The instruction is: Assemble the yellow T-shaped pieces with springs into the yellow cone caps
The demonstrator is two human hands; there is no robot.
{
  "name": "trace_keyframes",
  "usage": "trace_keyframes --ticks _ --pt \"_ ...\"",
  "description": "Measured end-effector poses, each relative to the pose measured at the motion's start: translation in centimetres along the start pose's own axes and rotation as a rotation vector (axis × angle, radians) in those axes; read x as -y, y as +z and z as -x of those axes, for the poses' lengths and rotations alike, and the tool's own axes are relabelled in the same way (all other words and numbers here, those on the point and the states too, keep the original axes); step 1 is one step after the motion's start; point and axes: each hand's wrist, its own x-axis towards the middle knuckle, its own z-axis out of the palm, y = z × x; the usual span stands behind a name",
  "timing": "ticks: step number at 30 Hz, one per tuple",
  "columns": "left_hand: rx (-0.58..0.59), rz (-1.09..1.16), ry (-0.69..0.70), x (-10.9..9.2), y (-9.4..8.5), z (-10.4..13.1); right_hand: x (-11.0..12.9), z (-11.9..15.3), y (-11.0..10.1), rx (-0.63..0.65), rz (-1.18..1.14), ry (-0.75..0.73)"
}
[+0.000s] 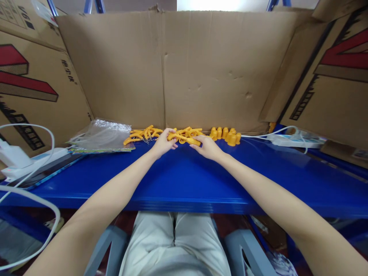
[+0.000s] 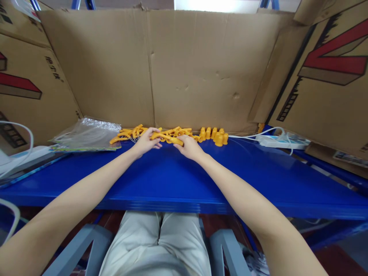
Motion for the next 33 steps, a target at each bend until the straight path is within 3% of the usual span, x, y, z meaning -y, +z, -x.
trace_keyframes --ticks 3,5,9,11,14,17,21,26,33 --pt "0.145 -0.387 0.165 0.5 -0.7 0.0 -1.5 0.0 -0.1 -0.003 0.016 -0.026" --pt "0.214 -0.509 0.213 0.8 -1.1 0.0 -2.4 0.0 -0.1 0.003 0.009 -0.064" --pt "0.315 -0.492 0.069 1.1 -1.3 0.1 -3.2 0.0 -0.2 0.015 -0.012 -0.115" --pt "0.307 -0.499 0.071 1.1 -1.3 0.0 -3.0 0.0 -0.1 0.026 -0.019 -0.137" --pt "0.246 -0.630 0.231 1.1 -1.6 -0.2 -2.5 0.1 0.1 0.057 -0.016 -0.172" --pt "0.202 -0.765 0.266 0.9 -2.0 -0.5 -2.2 0.0 0.3 0.060 -0.024 -0.169" --pt "0.170 -0.832 0.244 0.8 -2.3 -0.7 -2.6 -0.2 0.2 0.033 -0.166 -0.090" --pt "0.220 -0.844 0.223 0.8 -2.5 -0.7 -3.3 0.0 -0.5 0.135 -0.503 0.094" --pt "0.205 -0.827 0.269 0.6 -2.6 -0.5 -1.9 0.3 -1.4 0.306 -0.693 0.332"
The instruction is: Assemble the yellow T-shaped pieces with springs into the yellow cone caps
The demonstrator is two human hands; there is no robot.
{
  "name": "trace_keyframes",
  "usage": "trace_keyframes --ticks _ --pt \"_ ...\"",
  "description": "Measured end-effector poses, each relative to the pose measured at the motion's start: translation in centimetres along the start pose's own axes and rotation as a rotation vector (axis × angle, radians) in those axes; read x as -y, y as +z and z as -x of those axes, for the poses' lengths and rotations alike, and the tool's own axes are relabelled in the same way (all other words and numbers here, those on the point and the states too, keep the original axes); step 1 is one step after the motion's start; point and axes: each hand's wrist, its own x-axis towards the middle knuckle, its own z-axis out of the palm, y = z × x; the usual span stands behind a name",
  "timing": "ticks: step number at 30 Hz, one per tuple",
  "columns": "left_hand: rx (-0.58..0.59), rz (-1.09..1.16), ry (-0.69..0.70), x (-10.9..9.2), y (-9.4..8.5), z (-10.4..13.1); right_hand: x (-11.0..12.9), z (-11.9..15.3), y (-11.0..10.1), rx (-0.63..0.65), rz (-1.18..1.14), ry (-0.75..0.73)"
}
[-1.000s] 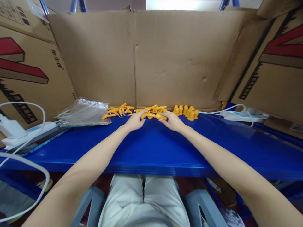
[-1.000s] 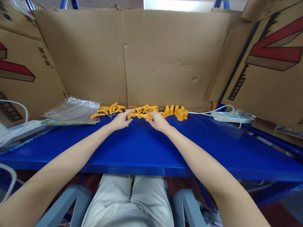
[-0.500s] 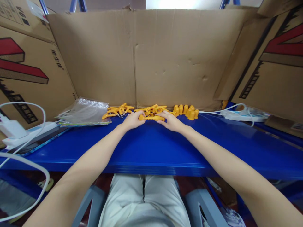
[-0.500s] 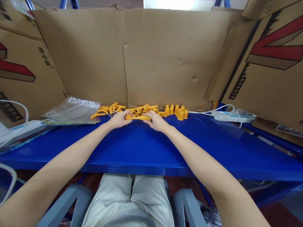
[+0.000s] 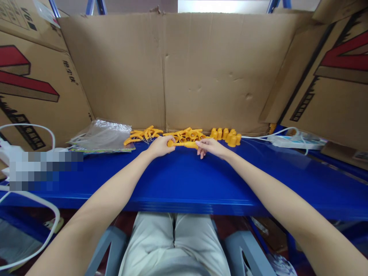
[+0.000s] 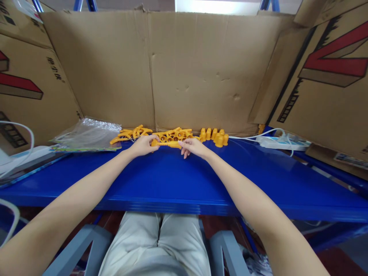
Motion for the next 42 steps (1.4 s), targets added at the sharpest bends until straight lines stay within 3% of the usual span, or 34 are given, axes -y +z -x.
trace_keyframes --ticks 10,15,21,24,31,42 --pt "-0.015 -0.023 0.009 -0.9 -0.1 0.0 1.1 -0.2 0.7 -0.136 -0.052 0.225" --pt "-0.029 -0.058 -0.027 -0.6 -0.1 0.0 0.8 0.0 -0.1 -0.036 -0.022 0.092" --pt "-0.057 -0.120 -0.039 -0.7 -0.3 0.1 0.4 0.0 0.2 -0.063 -0.073 -0.026" --pt "-0.056 -0.135 -0.031 -1.4 -0.3 0.3 0.9 0.2 0.4 -0.044 -0.065 0.043" --pt "-0.091 -0.139 -0.026 -2.2 -0.3 0.5 2.0 0.3 1.1 -0.193 -0.116 0.249" --pt "-0.031 -0.218 -0.051 -1.2 -0.4 0.2 2.1 0.5 1.4 -0.081 -0.087 0.322"
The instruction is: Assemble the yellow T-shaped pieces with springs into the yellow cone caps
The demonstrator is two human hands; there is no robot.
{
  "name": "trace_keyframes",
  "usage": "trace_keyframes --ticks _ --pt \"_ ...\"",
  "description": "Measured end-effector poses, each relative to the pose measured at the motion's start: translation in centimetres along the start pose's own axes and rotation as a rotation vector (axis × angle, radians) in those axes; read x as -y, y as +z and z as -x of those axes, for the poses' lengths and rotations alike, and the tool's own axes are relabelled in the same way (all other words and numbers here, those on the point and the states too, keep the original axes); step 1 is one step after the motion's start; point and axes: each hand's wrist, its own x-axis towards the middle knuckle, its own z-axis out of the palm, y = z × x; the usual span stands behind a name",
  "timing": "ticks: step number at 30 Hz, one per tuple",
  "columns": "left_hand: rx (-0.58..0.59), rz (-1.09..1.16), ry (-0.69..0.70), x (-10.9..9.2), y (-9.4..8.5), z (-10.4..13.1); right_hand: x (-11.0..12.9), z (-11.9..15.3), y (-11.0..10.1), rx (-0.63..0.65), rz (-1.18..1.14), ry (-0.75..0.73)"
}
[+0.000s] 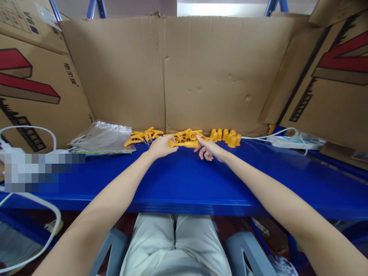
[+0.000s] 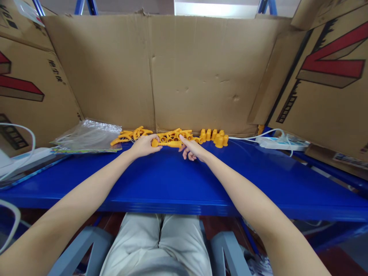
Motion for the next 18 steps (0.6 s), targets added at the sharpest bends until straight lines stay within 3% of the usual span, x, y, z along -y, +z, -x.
trace_keyframes --ticks 9,18 --pt "0.011 -0.013 -0.002 0.1 0.0 0.0 -0.9 -0.3 -0.4 0.039 -0.072 -0.127" --pt "0.019 -0.031 0.000 -0.2 -0.1 0.2 -0.6 0.0 -0.3 0.061 -0.093 -0.100"
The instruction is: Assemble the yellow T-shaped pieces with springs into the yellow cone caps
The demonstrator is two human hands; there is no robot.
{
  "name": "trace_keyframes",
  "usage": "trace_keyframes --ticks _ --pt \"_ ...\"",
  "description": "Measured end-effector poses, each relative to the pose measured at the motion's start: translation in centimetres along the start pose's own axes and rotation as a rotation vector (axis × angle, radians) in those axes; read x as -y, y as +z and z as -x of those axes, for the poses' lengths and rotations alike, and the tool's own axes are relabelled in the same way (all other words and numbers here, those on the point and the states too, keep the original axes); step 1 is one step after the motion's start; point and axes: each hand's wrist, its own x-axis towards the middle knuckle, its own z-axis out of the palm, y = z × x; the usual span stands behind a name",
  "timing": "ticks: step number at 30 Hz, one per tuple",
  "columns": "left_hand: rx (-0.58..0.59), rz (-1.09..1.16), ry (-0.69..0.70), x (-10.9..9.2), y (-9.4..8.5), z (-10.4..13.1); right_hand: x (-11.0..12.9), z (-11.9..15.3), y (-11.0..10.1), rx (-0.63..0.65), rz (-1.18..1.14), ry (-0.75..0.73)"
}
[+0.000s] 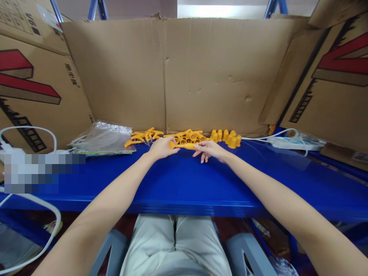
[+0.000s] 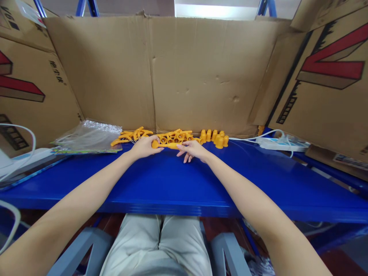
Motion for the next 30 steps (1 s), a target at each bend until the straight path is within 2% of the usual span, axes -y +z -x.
trace_keyframes --ticks 13,20,22,25,28,30 --pt "-0.024 0.034 0.015 0.1 0.2 0.0 0.5 0.2 0.6 -0.087 -0.096 0.087" --pt "-0.061 0.155 0.043 -0.3 0.1 0.3 1.9 -0.2 0.7 -0.107 -0.406 0.134" --pt "-0.087 0.233 0.072 -0.4 0.2 0.4 2.6 -0.7 -0.1 -0.172 -0.437 0.079" --pt "-0.094 0.264 0.061 -0.3 0.3 0.3 3.5 -2.3 -1.7 -0.314 -0.378 -0.098" --pt "-0.015 0.209 0.045 -0.1 0.6 0.1 3.8 -4.5 -2.5 -0.498 -0.178 -0.280" --pt "0.045 0.178 0.062 0.0 0.7 -0.1 3.4 -6.0 -2.2 -0.586 0.024 -0.352"
